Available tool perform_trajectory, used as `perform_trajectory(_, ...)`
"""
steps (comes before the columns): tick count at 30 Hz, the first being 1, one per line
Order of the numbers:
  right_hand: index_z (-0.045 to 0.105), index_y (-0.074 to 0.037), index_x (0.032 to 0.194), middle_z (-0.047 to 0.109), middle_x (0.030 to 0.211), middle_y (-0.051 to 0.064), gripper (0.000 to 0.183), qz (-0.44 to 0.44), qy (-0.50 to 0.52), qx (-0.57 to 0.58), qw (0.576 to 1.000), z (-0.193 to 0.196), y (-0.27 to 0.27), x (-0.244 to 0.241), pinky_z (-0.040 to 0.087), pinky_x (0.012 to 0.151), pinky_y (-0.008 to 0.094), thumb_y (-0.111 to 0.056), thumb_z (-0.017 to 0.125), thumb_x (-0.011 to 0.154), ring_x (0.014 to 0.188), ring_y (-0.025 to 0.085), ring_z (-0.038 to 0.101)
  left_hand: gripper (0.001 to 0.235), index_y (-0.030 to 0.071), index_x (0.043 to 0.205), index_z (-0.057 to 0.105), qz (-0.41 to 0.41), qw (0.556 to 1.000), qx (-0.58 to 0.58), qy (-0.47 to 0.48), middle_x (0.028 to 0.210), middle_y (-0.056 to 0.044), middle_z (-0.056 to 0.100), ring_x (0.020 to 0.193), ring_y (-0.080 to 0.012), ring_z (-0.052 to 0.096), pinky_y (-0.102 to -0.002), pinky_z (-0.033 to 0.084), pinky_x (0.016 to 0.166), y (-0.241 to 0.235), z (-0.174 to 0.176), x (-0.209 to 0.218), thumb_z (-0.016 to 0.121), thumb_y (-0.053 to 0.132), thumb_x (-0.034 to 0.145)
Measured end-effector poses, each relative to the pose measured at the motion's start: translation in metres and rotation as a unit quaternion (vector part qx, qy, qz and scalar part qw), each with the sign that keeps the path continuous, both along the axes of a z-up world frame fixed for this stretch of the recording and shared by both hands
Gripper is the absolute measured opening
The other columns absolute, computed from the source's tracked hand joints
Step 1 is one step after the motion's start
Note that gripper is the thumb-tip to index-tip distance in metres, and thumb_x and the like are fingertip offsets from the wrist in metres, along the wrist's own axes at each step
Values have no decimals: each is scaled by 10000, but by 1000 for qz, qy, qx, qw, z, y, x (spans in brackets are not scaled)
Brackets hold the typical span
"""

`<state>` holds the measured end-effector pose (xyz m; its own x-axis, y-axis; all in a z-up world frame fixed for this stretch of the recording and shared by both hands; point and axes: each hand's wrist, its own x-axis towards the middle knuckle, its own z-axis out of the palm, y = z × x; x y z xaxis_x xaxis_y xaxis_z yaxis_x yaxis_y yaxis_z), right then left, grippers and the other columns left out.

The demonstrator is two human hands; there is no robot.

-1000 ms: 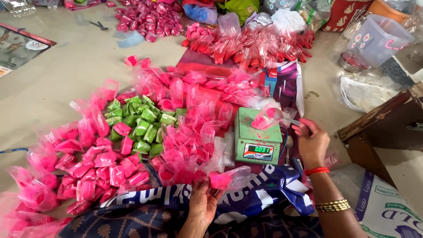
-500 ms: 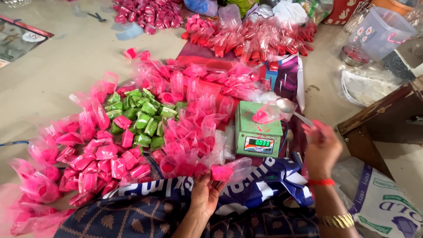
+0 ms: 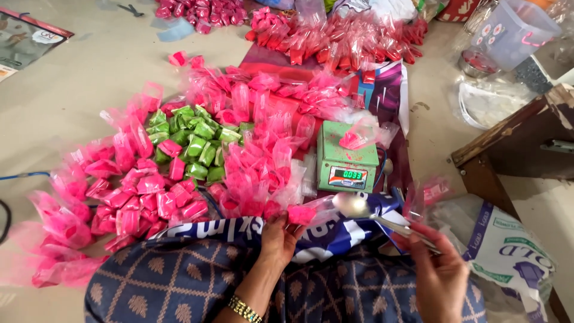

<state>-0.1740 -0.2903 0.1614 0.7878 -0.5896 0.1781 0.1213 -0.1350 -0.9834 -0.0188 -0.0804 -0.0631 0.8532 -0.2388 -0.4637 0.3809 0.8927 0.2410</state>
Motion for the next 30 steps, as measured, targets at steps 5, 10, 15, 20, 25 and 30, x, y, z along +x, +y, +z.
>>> perform_trajectory(5,679,26,1185,808,964,125,233,30,37,-240,970,-4,32,-9,581,775,252,-31,630,964,902,170,767,96,93,1054,590,-9,1000,29,-1,1027,-136,711,934,-311,712,-595,633,849,-2,18,-9,598,74,961)
perform_trajectory(10,712,9,1131,798,964,120,197,6,42,-353,935,7,56,-12,598,696,249,-57,637,962,874,152,792,118,112,1059,600,-30,997,14,-68,1060,-90,720,977,-266,720,-576,626,883,-1,23,-16,648,100,952)
perform_trajectory(15,706,6,1168,819,957,112,219,-5,67,-261,963,-9,60,-11,555,713,228,-81,631,981,883,130,762,144,116,1064,613,-45,993,20,-103,1051,-97,723,972,-274,726,-569,637,861,0,43,-19,673,137,934)
perform_trajectory(20,693,6,1200,824,954,116,242,-12,99,-143,985,-20,60,-9,534,711,202,-110,625,1000,882,94,741,204,130,1069,603,-42,990,36,-127,1036,-70,711,951,-252,714,-561,643,824,0,57,-24,734,171,918)
perform_trajectory(25,696,13,1182,829,950,127,233,9,100,-98,990,-29,58,-7,542,737,201,-112,621,1000,874,99,746,309,147,1182,662,-68,983,71,-154,1169,-62,737,977,-224,727,-477,640,809,4,78,-30,760,193,892)
perform_trajectory(30,706,1,1178,824,948,127,229,-10,104,-130,986,-27,67,-7,542,706,205,-104,630,988,873,90,749,293,149,1178,674,-59,986,80,-136,1188,-53,741,969,-208,733,-465,644,804,4,77,-29,748,194,898)
